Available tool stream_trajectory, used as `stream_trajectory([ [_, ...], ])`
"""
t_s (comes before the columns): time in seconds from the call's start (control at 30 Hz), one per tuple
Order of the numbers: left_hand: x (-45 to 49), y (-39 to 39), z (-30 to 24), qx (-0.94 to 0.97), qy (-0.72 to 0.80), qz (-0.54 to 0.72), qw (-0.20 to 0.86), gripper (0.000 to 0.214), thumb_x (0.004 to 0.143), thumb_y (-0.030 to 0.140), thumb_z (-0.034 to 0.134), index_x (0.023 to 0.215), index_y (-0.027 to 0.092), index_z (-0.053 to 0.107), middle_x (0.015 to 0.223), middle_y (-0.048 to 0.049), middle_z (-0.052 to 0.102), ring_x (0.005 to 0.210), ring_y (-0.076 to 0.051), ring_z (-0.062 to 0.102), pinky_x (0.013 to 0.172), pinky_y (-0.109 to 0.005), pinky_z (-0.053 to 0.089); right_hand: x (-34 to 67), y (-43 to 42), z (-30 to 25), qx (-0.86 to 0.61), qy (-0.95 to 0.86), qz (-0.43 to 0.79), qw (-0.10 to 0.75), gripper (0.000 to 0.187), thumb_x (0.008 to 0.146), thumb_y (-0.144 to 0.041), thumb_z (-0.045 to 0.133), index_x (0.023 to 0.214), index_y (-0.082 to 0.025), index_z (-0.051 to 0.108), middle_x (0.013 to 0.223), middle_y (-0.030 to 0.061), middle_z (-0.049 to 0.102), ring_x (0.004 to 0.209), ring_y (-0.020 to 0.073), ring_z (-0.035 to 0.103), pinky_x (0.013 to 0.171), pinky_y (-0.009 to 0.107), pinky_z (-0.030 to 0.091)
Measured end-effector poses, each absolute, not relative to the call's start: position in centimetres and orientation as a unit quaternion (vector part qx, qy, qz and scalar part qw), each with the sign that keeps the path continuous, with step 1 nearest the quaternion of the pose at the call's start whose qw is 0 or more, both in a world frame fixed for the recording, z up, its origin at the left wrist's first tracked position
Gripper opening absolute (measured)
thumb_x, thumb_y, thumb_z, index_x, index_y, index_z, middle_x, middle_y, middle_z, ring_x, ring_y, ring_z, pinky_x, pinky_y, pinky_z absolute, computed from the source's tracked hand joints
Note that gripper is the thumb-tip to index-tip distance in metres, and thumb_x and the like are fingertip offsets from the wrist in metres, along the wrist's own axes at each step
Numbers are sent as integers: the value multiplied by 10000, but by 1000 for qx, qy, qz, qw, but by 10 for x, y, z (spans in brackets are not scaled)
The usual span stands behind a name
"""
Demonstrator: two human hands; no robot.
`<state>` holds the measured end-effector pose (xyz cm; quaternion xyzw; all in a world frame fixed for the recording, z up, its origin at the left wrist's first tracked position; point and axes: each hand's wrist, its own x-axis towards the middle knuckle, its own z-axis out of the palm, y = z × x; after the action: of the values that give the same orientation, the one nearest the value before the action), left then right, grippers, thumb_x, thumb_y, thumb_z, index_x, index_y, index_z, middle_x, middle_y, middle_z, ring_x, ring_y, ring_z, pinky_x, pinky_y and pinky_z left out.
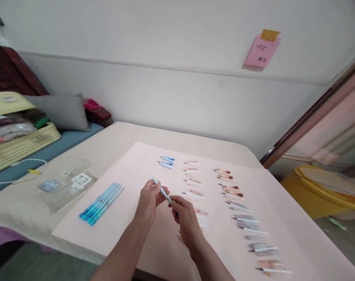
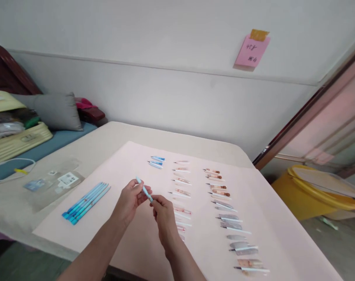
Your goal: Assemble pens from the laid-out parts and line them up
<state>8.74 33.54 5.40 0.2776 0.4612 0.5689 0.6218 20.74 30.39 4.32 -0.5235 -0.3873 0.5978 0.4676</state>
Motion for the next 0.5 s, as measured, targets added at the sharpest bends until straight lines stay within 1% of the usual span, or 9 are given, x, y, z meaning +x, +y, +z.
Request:
stream_trajectory([
  [0.13,95,330,50,313,470,567,600,236,747,385,597,812,162,554,814,-70,658,746,-167,623,783,-354,471,207,304,45,-522,-371,590,491,118,655,-181,506,698,-162,614,599,-32,479,453,52,298,432,227,162],
  [0.27,99,326,49,333,453,578,591,232,760,383,580,831,162,570,825,-66,653,768,-167,608,818,-366,451,208,304,49,-519,-345,603,499,96,634,-159,493,662,-161,585,571,-38,470,416,43,282,412,231,138],
  [0.37,102,324,53,352,429,577,599,221,777,380,564,836,167,568,850,-66,649,768,-162,595,819,-364,440,211,305,52,-501,-322,627,502,54,664,-206,539,665,-160,567,563,-46,459,384,32,254,395,228,107],
  [0.5,104,324,59,372,399,568,617,186,790,348,562,845,170,565,846,-68,647,819,-171,578,844,-362,414,218,306,52,-452,-297,676,501,182,702,-329,620,718,-158,560,585,-52,462,373,11,214,384,209,69],
])
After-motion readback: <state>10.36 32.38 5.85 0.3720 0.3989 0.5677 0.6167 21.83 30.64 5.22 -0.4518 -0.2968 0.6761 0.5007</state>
